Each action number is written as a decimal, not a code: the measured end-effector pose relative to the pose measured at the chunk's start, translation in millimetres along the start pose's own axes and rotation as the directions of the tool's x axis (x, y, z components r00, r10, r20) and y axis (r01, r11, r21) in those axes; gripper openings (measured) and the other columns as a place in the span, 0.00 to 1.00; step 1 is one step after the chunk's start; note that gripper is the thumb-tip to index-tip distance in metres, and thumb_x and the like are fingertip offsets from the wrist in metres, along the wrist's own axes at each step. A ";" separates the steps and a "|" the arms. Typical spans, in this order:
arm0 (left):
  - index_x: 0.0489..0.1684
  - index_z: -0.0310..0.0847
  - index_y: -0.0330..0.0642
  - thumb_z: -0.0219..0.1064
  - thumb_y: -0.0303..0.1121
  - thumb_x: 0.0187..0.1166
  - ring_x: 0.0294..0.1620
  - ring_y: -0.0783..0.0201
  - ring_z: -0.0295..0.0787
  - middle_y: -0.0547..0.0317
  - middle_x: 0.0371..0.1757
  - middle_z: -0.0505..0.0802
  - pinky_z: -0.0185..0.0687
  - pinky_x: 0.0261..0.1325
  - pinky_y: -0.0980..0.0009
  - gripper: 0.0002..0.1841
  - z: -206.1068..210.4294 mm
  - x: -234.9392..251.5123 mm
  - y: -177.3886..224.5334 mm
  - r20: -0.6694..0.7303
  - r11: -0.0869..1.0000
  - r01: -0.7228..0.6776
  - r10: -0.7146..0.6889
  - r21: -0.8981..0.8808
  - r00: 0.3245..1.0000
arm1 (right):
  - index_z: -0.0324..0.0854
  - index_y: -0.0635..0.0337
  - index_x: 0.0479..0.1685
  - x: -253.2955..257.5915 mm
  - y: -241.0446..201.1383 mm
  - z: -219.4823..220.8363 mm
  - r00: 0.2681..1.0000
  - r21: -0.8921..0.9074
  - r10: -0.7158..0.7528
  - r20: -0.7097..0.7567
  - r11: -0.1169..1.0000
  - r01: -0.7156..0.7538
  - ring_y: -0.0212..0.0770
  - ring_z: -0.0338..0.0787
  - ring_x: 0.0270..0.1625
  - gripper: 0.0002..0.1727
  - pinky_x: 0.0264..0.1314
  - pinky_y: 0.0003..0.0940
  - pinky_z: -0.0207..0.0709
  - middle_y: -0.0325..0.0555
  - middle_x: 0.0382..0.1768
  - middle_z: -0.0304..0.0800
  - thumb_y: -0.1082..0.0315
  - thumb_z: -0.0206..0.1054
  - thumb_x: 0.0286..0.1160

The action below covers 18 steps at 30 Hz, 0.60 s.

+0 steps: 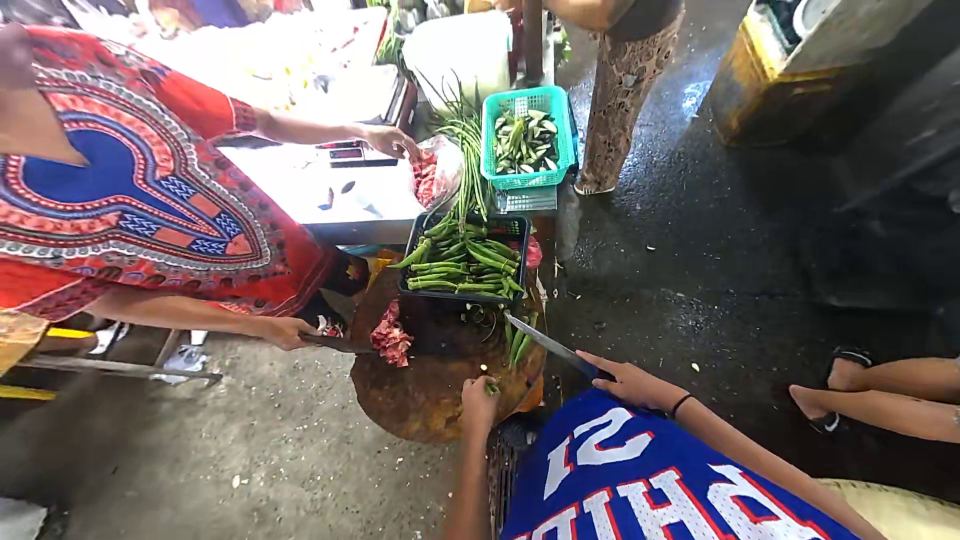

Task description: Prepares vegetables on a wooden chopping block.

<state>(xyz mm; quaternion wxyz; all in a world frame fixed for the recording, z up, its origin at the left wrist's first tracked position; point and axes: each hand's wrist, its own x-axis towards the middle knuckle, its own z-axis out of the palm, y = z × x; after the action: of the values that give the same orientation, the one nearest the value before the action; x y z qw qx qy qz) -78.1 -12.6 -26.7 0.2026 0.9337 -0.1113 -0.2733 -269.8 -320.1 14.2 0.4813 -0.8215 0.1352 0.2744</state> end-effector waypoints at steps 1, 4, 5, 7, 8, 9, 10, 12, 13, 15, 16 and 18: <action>0.56 0.92 0.48 0.79 0.32 0.68 0.68 0.47 0.84 0.42 0.64 0.87 0.80 0.72 0.50 0.17 0.2 -1.8 -3.4 -0.018 1.000 0.004 -0.004 -0.016 1.000 | 0.40 0.18 0.96 -0.9 0.4 0.0 1.000 0.003 0.009 -0.001 1.000 -0.009 0.59 0.86 0.71 0.38 0.75 0.65 0.74 0.55 0.78 0.80 0.50 0.55 0.92; 0.55 0.92 0.50 0.80 0.34 0.67 0.64 0.49 0.86 0.46 0.62 0.89 0.82 0.68 0.48 0.17 -4.7 -8.0 -8.5 -0.088 0.997 0.022 -0.029 -0.080 0.996 | 0.39 0.18 0.96 -6.3 3.2 -2.4 0.999 0.029 0.031 -0.008 0.999 -0.031 0.58 0.89 0.67 0.38 0.72 0.64 0.77 0.55 0.78 0.80 0.50 0.55 0.92; 0.55 0.92 0.50 0.80 0.34 0.67 0.62 0.50 0.87 0.47 0.61 0.90 0.83 0.66 0.49 0.17 -8.0 -10.4 -8.5 -0.124 0.993 0.021 -0.036 -0.119 0.992 | 0.39 0.17 0.96 -7.8 6.0 -2.8 0.999 0.045 0.039 -0.015 0.998 -0.038 0.59 0.91 0.61 0.38 0.66 0.64 0.79 0.56 0.75 0.82 0.50 0.55 0.92; 0.56 0.92 0.49 0.80 0.35 0.69 0.59 0.53 0.90 0.49 0.61 0.91 0.86 0.63 0.50 0.17 -20.2 -13.3 -2.8 -0.176 0.971 0.018 -0.062 -0.238 0.982 | 0.39 0.15 0.95 -11.0 11.2 -3.9 0.998 0.073 0.057 -0.018 0.996 -0.055 0.59 0.92 0.54 0.38 0.60 0.64 0.82 0.59 0.70 0.85 0.50 0.55 0.92; 0.57 0.91 0.48 0.80 0.35 0.69 0.57 0.54 0.91 0.49 0.62 0.90 0.88 0.61 0.51 0.17 -29.9 -13.4 4.5 -0.192 0.950 0.009 -0.072 -0.311 0.979 | 0.38 0.15 0.95 -11.9 14.3 -4.3 0.998 0.075 0.062 -0.016 0.995 -0.061 0.59 0.93 0.53 0.38 0.60 0.64 0.82 0.59 0.69 0.85 0.49 0.55 0.92; 0.57 0.91 0.48 0.80 0.35 0.69 0.55 0.56 0.92 0.50 0.62 0.90 0.90 0.58 0.53 0.18 -42.1 -12.3 14.9 -0.204 0.928 -0.016 -0.065 -0.372 0.977 | 0.38 0.14 0.95 -12.9 17.5 -4.2 0.998 0.079 0.066 -0.019 0.995 -0.064 0.58 0.93 0.49 0.38 0.56 0.63 0.84 0.59 0.66 0.87 0.49 0.55 0.92; 0.58 0.90 0.47 0.80 0.34 0.69 0.54 0.58 0.93 0.51 0.62 0.91 0.92 0.57 0.55 0.18 -56.9 -9.6 28.8 -0.213 0.910 -0.054 -0.038 -0.410 0.976 | 0.38 0.13 0.95 -14.6 19.2 -4.8 0.997 0.085 0.072 -0.017 0.994 -0.070 0.57 0.93 0.45 0.38 0.53 0.62 0.85 0.59 0.63 0.88 0.49 0.55 0.92; 0.60 0.88 0.44 0.79 0.32 0.71 0.53 0.60 0.93 0.51 0.60 0.92 0.92 0.56 0.57 0.19 -91.1 5.0 63.6 -0.232 0.886 -0.166 0.069 -0.432 0.970 | 0.37 0.12 0.95 -18.6 21.6 -6.0 0.996 0.106 0.087 -0.019 0.991 -0.084 0.55 0.91 0.37 0.37 0.47 0.59 0.85 0.60 0.57 0.89 0.48 0.54 0.92; 0.61 0.87 0.41 0.78 0.32 0.71 0.53 0.60 0.92 0.50 0.58 0.93 0.91 0.57 0.58 0.19 -109.1 16.3 83.9 -0.239 0.874 -0.233 0.139 -0.426 0.961 | 0.37 0.12 0.94 -20.4 24.0 -5.5 0.996 0.117 0.089 -0.028 0.990 -0.085 0.55 0.91 0.36 0.37 0.45 0.58 0.85 0.60 0.55 0.89 0.47 0.53 0.92; 0.61 0.87 0.37 0.79 0.31 0.71 0.56 0.57 0.92 0.48 0.57 0.93 0.90 0.60 0.55 0.19 -143.0 43.4 131.6 -0.258 0.849 -0.337 0.247 -0.407 0.934 | 0.38 0.12 0.95 -25.9 29.8 -3.6 0.994 0.142 0.091 -0.058 0.986 -0.082 0.56 0.92 0.39 0.37 0.48 0.60 0.85 0.60 0.57 0.89 0.48 0.54 0.92; 0.61 0.86 0.36 0.79 0.32 0.71 0.59 0.55 0.91 0.47 0.59 0.92 0.88 0.63 0.53 0.20 -158.5 59.4 158.5 -0.251 0.845 -0.362 0.280 -0.394 0.927 | 0.39 0.13 0.94 -29.3 32.3 -3.0 0.992 0.152 0.098 -0.076 0.985 -0.085 0.57 0.93 0.43 0.37 0.51 0.62 0.85 0.60 0.59 0.89 0.48 0.54 0.92; 0.65 0.84 0.35 0.78 0.33 0.73 0.62 0.52 0.89 0.44 0.64 0.90 0.86 0.67 0.50 0.22 -186.1 99.5 216.1 -0.228 0.821 -0.417 0.352 -0.390 0.908 | 0.42 0.12 0.94 -35.9 38.3 -2.4 0.987 0.184 0.109 -0.121 0.979 -0.086 0.58 0.93 0.50 0.38 0.59 0.65 0.83 0.59 0.61 0.90 0.50 0.57 0.90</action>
<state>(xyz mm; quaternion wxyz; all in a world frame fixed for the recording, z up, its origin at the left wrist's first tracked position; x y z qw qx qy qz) 86.5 -178.2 164.9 0.4621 0.8411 -0.2196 -0.1753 -316.8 -342.8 8.5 0.5291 -0.7835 0.2305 0.2303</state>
